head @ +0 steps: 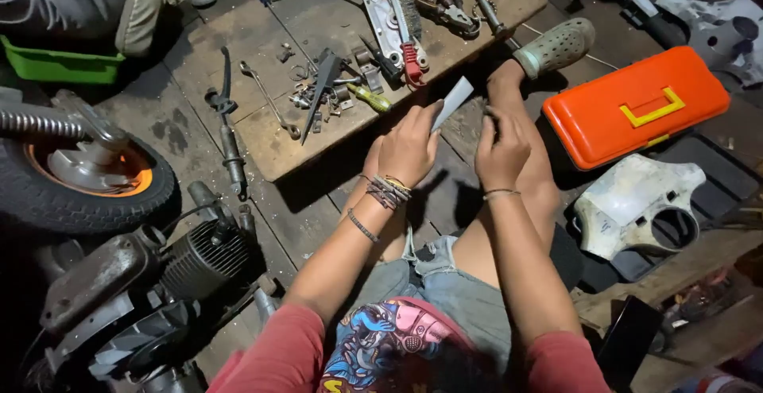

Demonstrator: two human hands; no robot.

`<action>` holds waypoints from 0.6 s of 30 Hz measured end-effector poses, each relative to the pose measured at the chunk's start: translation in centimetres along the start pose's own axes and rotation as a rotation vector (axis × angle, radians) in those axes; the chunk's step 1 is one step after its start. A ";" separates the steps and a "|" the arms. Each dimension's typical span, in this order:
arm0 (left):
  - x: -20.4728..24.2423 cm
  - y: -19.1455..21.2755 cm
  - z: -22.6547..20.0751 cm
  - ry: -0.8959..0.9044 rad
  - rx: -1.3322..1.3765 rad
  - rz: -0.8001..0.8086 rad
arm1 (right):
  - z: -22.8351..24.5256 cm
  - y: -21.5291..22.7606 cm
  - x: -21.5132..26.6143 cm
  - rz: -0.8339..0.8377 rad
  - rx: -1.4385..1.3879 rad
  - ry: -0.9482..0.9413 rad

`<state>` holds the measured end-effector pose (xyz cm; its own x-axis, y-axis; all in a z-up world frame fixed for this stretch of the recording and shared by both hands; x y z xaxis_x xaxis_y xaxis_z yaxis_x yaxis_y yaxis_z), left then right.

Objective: The person sits on the floor in a workshop and handles small mechanical parts and tools. They pick up a small metal component, manipulate it with both hands, and place it back on the wooden work surface among other tools and parts.

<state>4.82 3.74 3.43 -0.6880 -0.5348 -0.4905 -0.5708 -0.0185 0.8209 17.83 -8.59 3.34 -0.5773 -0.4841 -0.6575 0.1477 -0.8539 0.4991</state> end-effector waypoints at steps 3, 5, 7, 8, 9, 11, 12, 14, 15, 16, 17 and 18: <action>-0.1 -0.3 -0.4 -0.043 0.057 0.001 | 1.0 -1.4 1.3 0.070 0.038 0.120; -0.4 0.8 -1.0 -0.051 0.060 -0.009 | 0.0 -0.8 0.7 0.054 0.039 0.053; -0.5 1.3 -1.2 -0.056 0.058 -0.018 | -0.6 -0.2 0.2 0.039 0.034 -0.015; -0.6 1.1 -1.1 -0.055 0.054 0.002 | -0.5 0.5 -0.2 -0.027 0.016 -0.008; -0.6 0.9 -0.9 -0.049 0.049 0.018 | -0.3 1.2 -0.6 -0.090 -0.005 0.003; -0.7 2.2 -1.3 -0.080 0.054 -0.001 | 1.1 0.6 0.0 -0.032 0.019 0.056; -0.9 2.9 -1.7 -0.114 0.062 -0.015 | 1.8 0.1 0.2 0.024 0.050 0.102; -1.0 3.9 -2.1 -0.124 0.061 -0.025 | -0.8 -0.3 0.3 0.045 0.037 0.002; -1.0 4.6 -2.1 -0.124 0.057 -0.034 | -2.3 -0.8 0.4 0.076 0.020 -0.095; -0.9 4.6 -1.8 -0.118 0.049 -0.039 | -2.5 -0.6 0.3 0.079 0.011 -0.088; -0.9 4.5 -1.4 -0.115 0.070 -0.028 | -3.4 -0.3 0.2 0.059 -0.050 -0.177; -0.7 4.4 -1.0 -0.113 0.092 -0.016 | -4.2 -0.1 0.2 0.039 -0.111 -0.266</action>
<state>3.29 3.19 7.67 -0.7215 -0.4364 -0.5375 -0.6173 0.0538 0.7849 21.05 -9.38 0.78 -0.7574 -0.4628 -0.4605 0.2524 -0.8581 0.4471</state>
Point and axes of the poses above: each hand's wrist, its own x-axis away from the middle knuckle, its own y-axis out of the back of the hand, z = x × y, the point moved 7 cm from there along -x, towards the middle knuckle, and after that the axes turned 5 degrees about -x, right-handed, at the moved point
